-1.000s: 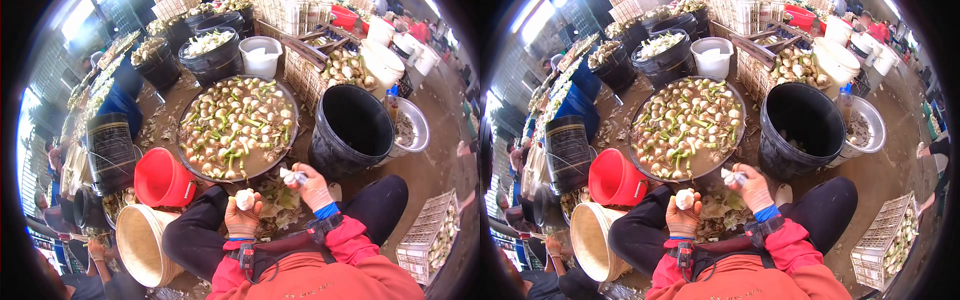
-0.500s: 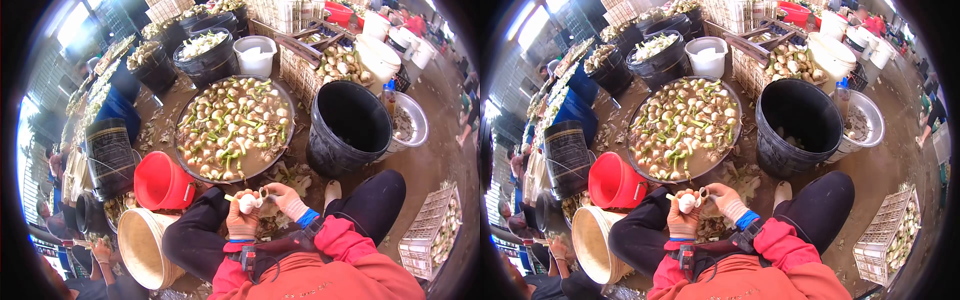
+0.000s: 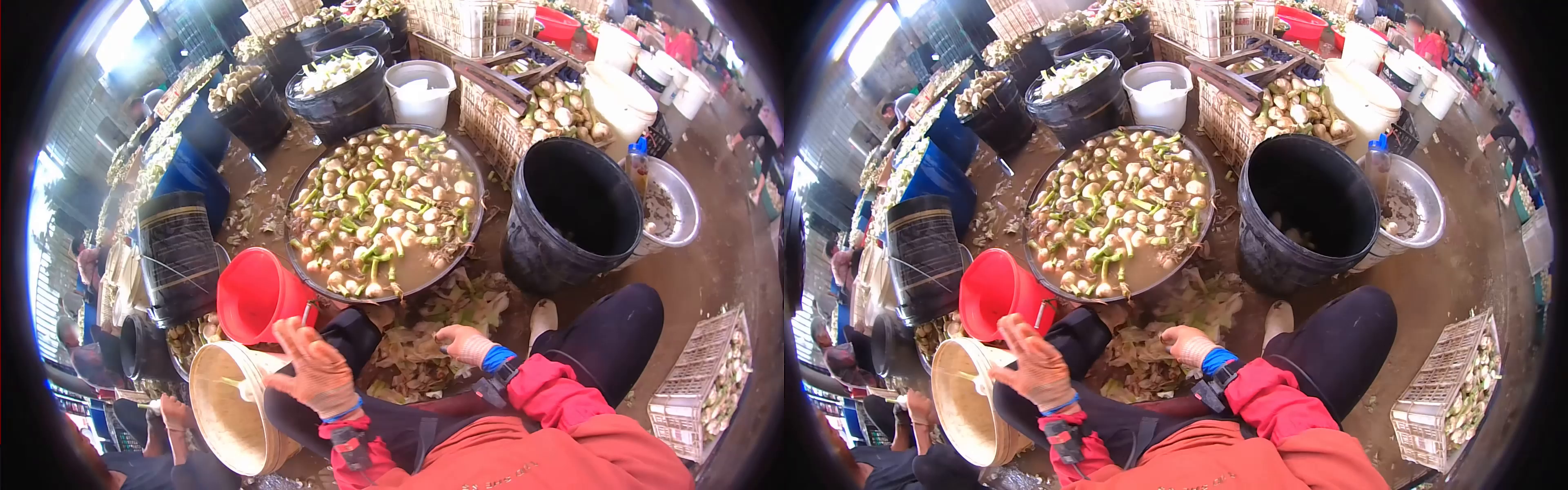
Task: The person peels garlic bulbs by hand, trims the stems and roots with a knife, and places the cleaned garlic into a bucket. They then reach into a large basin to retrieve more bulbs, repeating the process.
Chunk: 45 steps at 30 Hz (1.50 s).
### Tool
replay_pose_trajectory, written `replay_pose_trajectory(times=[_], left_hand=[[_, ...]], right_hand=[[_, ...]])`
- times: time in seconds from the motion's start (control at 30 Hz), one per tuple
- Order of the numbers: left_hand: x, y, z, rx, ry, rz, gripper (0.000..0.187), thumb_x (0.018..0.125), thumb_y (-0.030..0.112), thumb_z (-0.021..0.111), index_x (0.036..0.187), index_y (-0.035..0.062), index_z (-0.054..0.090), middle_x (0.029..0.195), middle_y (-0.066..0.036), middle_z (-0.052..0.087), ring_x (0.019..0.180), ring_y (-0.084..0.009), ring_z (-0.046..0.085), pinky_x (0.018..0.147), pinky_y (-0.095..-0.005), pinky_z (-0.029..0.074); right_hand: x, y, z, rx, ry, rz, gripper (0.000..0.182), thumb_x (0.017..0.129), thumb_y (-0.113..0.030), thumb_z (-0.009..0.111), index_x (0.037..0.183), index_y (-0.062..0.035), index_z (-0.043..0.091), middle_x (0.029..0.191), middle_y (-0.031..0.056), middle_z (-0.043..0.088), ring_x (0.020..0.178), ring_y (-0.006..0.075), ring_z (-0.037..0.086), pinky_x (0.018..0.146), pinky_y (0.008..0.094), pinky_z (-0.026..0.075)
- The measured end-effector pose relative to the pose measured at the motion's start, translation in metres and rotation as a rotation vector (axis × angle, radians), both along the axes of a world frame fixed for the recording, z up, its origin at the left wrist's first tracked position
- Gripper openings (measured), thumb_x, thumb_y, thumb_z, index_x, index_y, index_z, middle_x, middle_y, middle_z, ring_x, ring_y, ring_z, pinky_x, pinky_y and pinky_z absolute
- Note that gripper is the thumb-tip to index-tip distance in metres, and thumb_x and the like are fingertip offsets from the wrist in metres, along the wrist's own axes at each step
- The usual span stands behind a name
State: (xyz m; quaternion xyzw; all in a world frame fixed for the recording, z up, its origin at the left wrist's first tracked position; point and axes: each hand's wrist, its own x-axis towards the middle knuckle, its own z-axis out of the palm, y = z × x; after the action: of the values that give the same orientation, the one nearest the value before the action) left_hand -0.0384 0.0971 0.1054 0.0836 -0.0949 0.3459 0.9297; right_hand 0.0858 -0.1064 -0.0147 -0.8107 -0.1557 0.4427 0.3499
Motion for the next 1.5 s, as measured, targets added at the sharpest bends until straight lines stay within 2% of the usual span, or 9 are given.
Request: replay_pose_trajectory(times=[0.1,0.27,0.57,0.7,0.9,1.03,1.27,1.47,1.5], left_hand=[[0.014,-0.018,-0.02,-0.052,0.365,-0.205,0.06,0.089,0.054,0.043,0.133,0.0127,0.042,0.129,-0.011,0.05,0.109,-0.0276,0.054,0.09,-0.0428,0.048],[0.029,-0.057,-0.076,-0.047,1.009,-0.479,0.028,0.088,0.029,0.06,0.107,0.01,0.056,0.093,-0.008,0.059,0.08,-0.0234,0.06,0.07,-0.0366,0.052],[0.047,-0.074,-0.125,0.24,1.205,-0.555,0.037,0.089,0.029,0.059,0.118,0.0086,0.05,0.096,-0.007,0.057,0.081,-0.0189,0.059,0.07,-0.0324,0.052],[0.052,-0.075,-0.124,0.31,1.256,-0.599,0.038,0.09,0.028,0.058,0.121,0.0073,0.049,0.098,-0.007,0.057,0.082,-0.0176,0.059,0.071,-0.0303,0.052],[0.053,-0.072,-0.12,0.314,1.23,-0.535,0.041,0.09,0.025,0.057,0.125,0.0052,0.046,0.1,-0.008,0.056,0.082,-0.0173,0.059,0.071,-0.0295,0.052],[0.052,-0.071,-0.125,0.529,1.152,-0.157,0.067,0.082,0.003,0.063,0.14,0.0052,0.028,0.124,-0.011,0.047,0.098,-0.0172,0.055,0.08,-0.0275,0.048],[0.036,-0.073,-0.094,0.842,0.889,-0.178,0.06,0.075,-0.004,0.068,0.129,0.0031,0.043,0.118,-0.009,0.052,0.1,-0.0137,0.055,0.082,-0.0243,0.048],[0.028,-0.066,-0.098,0.008,0.948,-0.458,0.045,0.086,0.048,0.055,0.107,0.0081,0.055,0.086,-0.012,0.062,0.068,-0.0256,0.064,0.058,-0.0361,0.056],[0.028,-0.067,-0.095,0.016,0.947,-0.457,0.045,0.086,0.048,0.055,0.107,0.0081,0.055,0.086,-0.012,0.062,0.068,-0.0256,0.064,0.058,-0.0361,0.056]], right_hand=[[0.015,0.007,0.003,0.066,-0.085,-0.138,0.035,0.078,-0.014,0.062,0.112,-0.0113,0.06,0.109,0.0125,0.062,0.099,0.0285,0.059,0.085,0.0337,0.046],[0.085,0.033,0.006,0.325,-1.122,-0.241,0.01,0.07,-0.013,0.061,0.08,-0.0106,0.058,0.087,0.0103,0.057,0.087,0.0325,0.055,0.074,0.0423,0.044],[0.173,0.083,-0.001,-0.497,-0.687,0.422,0.027,0.083,-0.023,0.054,0.107,-0.0196,0.064,0.121,0.0079,0.054,0.121,0.0308,0.043,0.103,0.0557,0.022],[0.178,0.09,-0.002,-0.554,-0.491,0.465,0.032,0.081,-0.015,0.052,0.112,-0.0172,0.061,0.113,0.0117,0.061,0.108,0.0282,0.057,0.095,0.0445,0.041],[0.151,0.065,-0.016,0.084,-0.414,0.11,0.032,0.077,-0.012,0.056,0.108,-0.0159,0.065,0.098,0.0127,0.066,0.085,0.0234,0.064,0.078,0.0326,0.05],[0.09,0.048,0.037,0.615,0.377,-0.371,0.018,0.083,-0.007,0.065,0.099,0.0017,0.064,0.09,0.0018,0.064,0.081,0.0103,0.059,0.073,0.0238,0.048],[0.023,0.011,0.041,0.494,-0.151,-0.319,0.012,0.083,-0.005,0.058,0.094,-0.0033,0.063,0.081,0.0031,0.063,0.075,0.0116,0.057,0.07,0.025,0.044],[0.038,-0.034,-0.042,0.244,-0.264,-0.429,0.021,0.078,-0.001,0.057,0.099,-0.0033,0.062,0.086,0.0071,0.065,0.082,0.0133,0.059,0.074,0.0252,0.046],[0.027,-0.038,-0.04,0.058,-0.431,-0.138,0.026,0.079,-0.003,0.058,0.104,-0.0039,0.061,0.092,0.0075,0.065,0.088,0.0129,0.059,0.078,0.0247,0.045]])
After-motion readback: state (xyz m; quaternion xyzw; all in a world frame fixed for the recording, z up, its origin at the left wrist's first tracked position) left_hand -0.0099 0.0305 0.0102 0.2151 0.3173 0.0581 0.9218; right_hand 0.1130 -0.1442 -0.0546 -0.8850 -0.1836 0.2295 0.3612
